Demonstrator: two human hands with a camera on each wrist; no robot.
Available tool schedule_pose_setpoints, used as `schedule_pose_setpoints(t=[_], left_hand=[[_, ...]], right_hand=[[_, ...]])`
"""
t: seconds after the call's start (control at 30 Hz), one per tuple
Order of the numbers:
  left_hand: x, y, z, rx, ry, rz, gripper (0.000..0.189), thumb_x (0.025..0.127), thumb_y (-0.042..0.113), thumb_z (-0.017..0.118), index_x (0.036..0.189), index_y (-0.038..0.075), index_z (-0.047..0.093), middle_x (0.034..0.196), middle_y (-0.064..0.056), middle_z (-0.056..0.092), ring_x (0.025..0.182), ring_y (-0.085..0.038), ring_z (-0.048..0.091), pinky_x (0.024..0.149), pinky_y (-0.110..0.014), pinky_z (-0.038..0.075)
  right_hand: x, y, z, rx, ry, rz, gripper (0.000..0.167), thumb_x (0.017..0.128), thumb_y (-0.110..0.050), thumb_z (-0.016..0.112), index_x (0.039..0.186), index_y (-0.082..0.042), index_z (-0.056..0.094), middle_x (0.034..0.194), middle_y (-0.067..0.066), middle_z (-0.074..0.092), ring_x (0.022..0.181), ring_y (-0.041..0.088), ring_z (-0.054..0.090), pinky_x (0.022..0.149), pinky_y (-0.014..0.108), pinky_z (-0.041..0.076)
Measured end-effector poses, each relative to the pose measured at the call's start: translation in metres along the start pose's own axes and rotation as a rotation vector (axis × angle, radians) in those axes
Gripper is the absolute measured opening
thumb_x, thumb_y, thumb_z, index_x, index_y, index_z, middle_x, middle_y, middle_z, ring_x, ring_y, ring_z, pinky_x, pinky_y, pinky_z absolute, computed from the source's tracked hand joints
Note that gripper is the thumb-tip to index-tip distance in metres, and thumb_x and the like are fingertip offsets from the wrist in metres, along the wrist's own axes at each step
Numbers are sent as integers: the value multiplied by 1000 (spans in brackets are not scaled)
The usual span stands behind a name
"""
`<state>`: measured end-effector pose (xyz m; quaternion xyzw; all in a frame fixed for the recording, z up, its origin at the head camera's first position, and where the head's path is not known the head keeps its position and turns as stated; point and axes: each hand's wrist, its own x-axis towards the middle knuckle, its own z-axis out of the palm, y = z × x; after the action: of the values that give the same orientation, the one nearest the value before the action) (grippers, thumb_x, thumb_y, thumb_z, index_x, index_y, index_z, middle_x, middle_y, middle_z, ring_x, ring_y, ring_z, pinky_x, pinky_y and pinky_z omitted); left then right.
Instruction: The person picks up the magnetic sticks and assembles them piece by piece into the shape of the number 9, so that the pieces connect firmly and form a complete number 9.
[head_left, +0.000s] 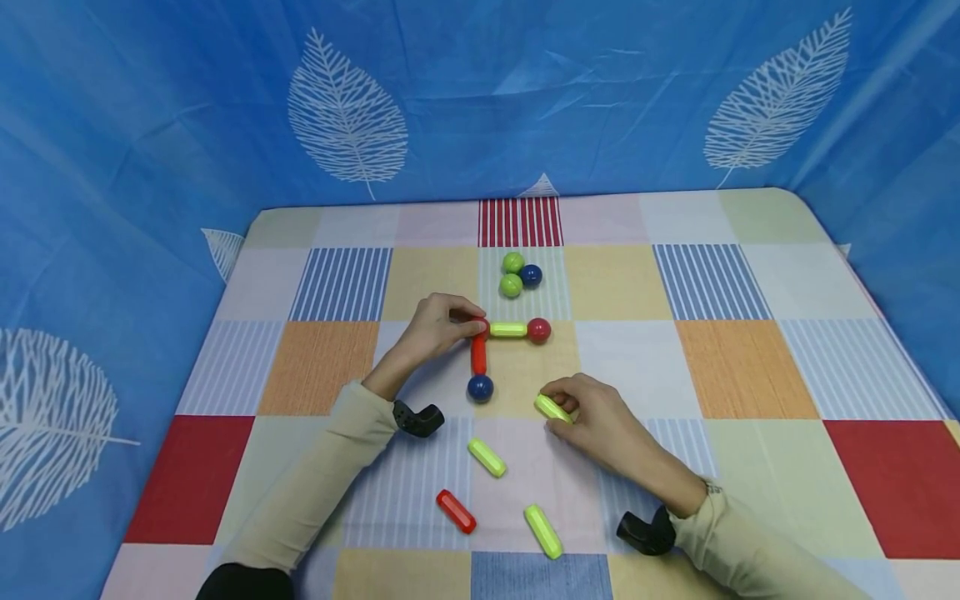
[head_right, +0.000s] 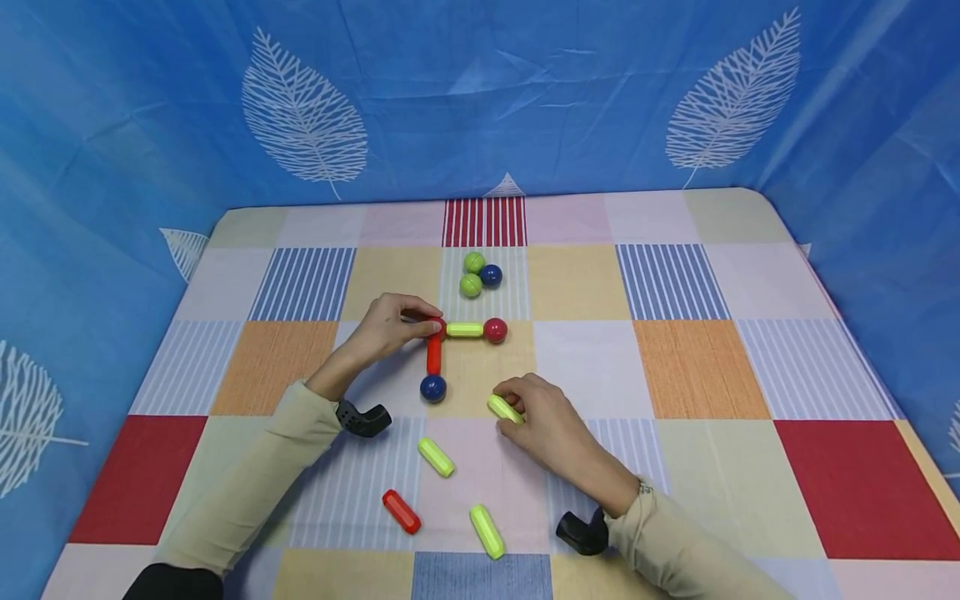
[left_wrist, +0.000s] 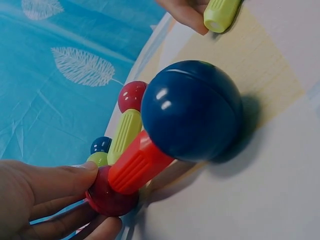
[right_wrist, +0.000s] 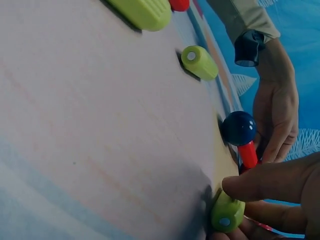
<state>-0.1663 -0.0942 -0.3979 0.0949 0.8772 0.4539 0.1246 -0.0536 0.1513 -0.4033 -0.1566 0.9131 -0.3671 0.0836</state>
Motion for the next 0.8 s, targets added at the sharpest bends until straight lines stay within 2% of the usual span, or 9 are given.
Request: schedule_pose_setpoints(t=[0.37,0.63,0.8], left_hand=[[1,-1,-1,-2,-5,-13,21,90,12,72,108,3,74,103,-8,71,99,-23,62,86,-36,48],[1,1,-1,-5,-8,-28,21,90,12,72,109,3,74,103,-7,71,99,-23,62,86,-36,49],[1,1,-1,-9,-7,-43,21,90,13,73,109,4,74,103,-7,71,100,-22,61,87,-36,48]], right_hand=[[8,1,-6,-6,-18,16,30,78,3,74,107,-5,71,91,0,64,81,13,58,69,29,50],[27,0,-21,-34,-46,-23,30,79,2,73,108,-5,72,90,1,63,80,15,57,70,32,49],[39,2,-23,-42,-71,-61,29,78,3,72,107,-5,72,91,1,66,81,16,59,73,34,49]])
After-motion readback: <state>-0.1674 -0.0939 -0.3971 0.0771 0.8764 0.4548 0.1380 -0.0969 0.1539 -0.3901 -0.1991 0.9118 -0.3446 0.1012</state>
